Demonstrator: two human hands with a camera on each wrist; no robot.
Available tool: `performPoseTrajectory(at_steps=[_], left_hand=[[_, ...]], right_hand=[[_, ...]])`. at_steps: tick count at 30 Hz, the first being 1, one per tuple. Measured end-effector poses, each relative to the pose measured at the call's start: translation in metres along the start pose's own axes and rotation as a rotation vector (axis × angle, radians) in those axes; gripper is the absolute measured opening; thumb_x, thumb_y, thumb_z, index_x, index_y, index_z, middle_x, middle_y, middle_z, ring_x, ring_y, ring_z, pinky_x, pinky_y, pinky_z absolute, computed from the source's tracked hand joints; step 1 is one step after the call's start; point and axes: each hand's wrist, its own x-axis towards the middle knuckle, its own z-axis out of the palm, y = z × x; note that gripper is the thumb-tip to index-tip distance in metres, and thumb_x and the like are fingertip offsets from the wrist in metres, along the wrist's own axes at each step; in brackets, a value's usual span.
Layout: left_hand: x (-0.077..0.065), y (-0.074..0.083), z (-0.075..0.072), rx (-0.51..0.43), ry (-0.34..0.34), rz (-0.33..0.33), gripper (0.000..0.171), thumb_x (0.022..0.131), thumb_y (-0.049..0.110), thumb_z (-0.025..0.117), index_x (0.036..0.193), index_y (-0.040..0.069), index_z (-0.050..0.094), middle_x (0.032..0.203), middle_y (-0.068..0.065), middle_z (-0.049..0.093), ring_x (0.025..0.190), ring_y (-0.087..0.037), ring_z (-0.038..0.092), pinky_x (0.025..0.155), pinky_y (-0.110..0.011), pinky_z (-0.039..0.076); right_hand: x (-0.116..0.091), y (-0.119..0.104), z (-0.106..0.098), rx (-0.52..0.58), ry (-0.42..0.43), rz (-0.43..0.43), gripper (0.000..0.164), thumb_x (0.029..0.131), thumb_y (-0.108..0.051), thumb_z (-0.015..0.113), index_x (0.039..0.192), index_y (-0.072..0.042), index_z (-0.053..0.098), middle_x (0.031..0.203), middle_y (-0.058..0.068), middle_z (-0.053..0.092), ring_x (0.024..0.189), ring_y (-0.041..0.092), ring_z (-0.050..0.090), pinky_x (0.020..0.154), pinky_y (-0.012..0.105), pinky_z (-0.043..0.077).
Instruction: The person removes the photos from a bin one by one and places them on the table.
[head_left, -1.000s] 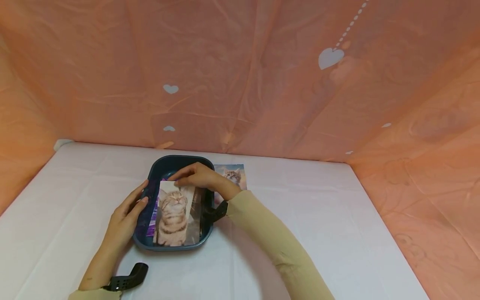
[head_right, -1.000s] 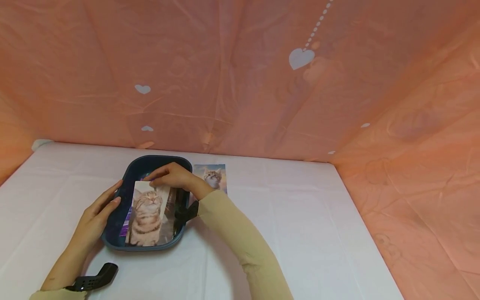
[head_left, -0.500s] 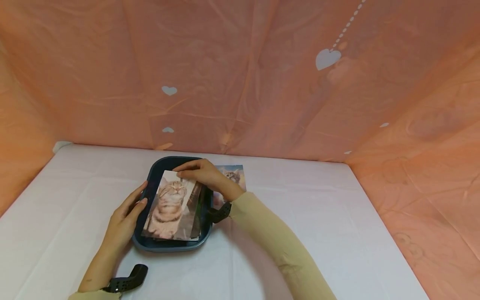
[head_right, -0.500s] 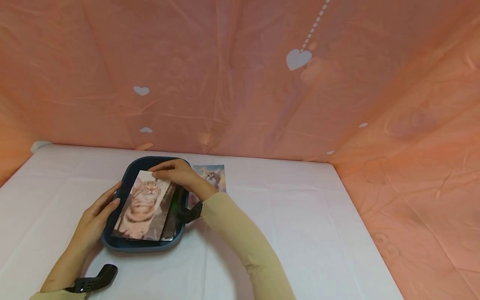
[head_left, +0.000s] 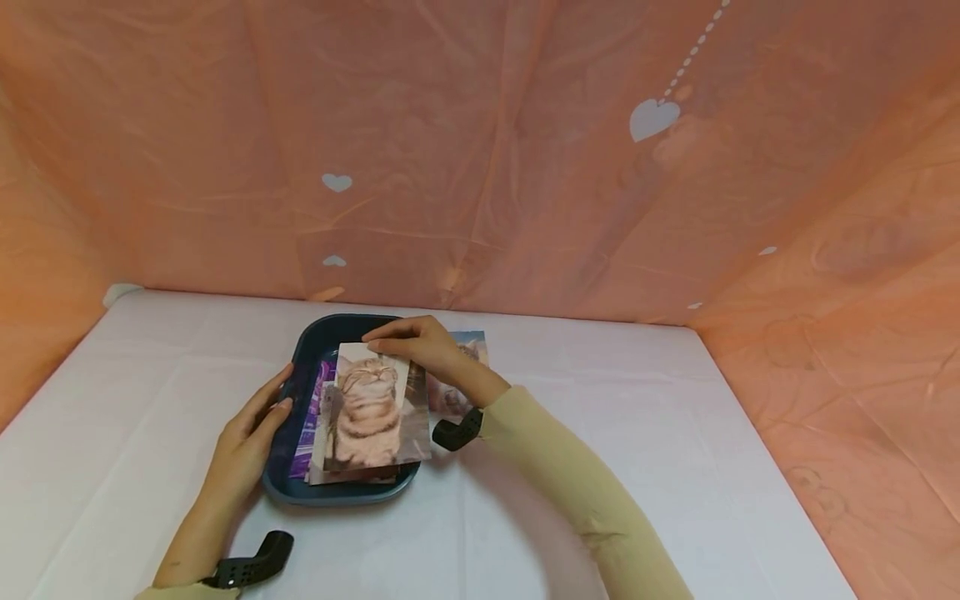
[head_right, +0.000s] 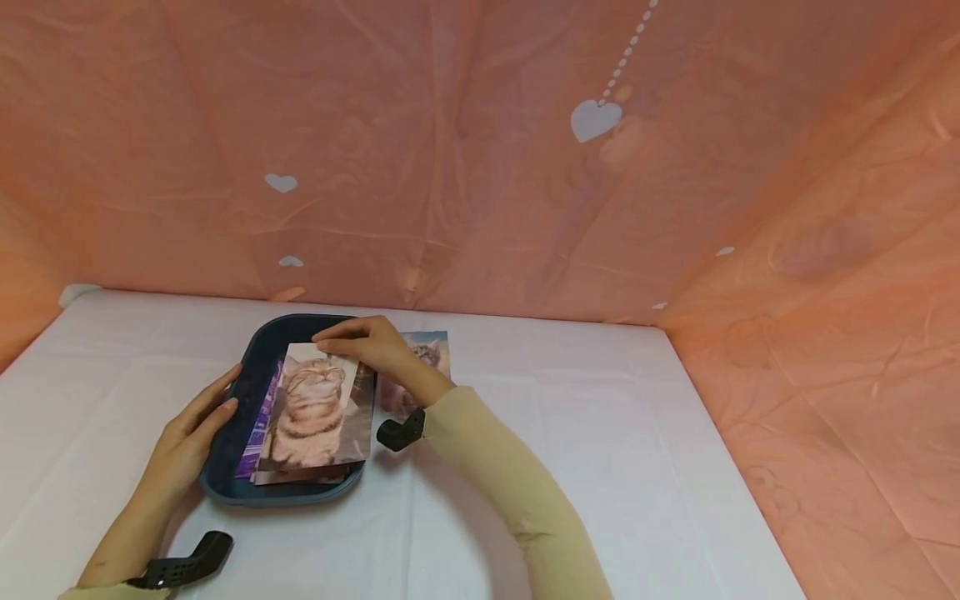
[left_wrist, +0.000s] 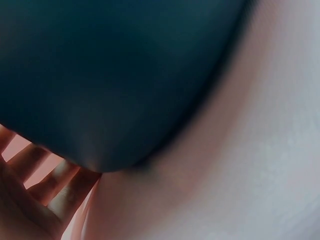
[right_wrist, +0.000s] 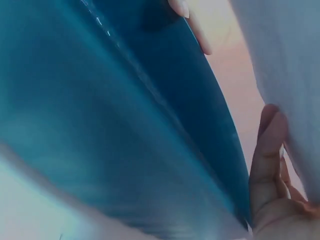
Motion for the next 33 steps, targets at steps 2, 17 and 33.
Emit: performPoseTrajectory(at_steps=[2, 17, 33], left_hand=[[0.000, 0.000, 0.000, -0.019, -0.002, 0.000, 0.050, 0.103, 0.034, 0.041, 0.151, 0.024, 0.031, 0.153, -0.021, 0.032, 0.132, -0.040, 0.035, 0.105, -0.063, 0.026], [-0.001, 0.001, 0.001, -0.054, -0.012, -0.021, 0.051, 0.102, 0.038, 0.040, 0.151, 0.027, 0.030, 0.154, -0.020, 0.028, 0.136, -0.044, 0.028, 0.106, -0.065, 0.022], [-0.001, -0.001, 0.001, -0.068, -0.021, -0.052, 0.053, 0.102, 0.039, 0.041, 0.152, 0.028, 0.028, 0.157, -0.019, 0.023, 0.142, -0.044, 0.019, 0.108, -0.067, 0.014]], right_hand=[[-0.002, 0.000, -0.004, -0.001, 0.008, 0.017, 0.023, 0.090, -0.020, 0.068, 0.111, -0.011, 0.073, 0.108, 0.002, 0.071, 0.076, 0.006, 0.058, 0.066, 0.024, 0.046], [-0.023, 0.011, -0.040, -0.033, 0.095, -0.016, 0.027, 0.088, -0.020, 0.070, 0.111, -0.007, 0.072, 0.114, 0.005, 0.069, 0.096, 0.012, 0.065, 0.074, 0.026, 0.052], [-0.042, 0.031, -0.088, -0.026, 0.251, -0.029, 0.026, 0.087, -0.014, 0.070, 0.110, -0.002, 0.071, 0.118, 0.008, 0.067, 0.105, 0.014, 0.061, 0.085, 0.028, 0.050]])
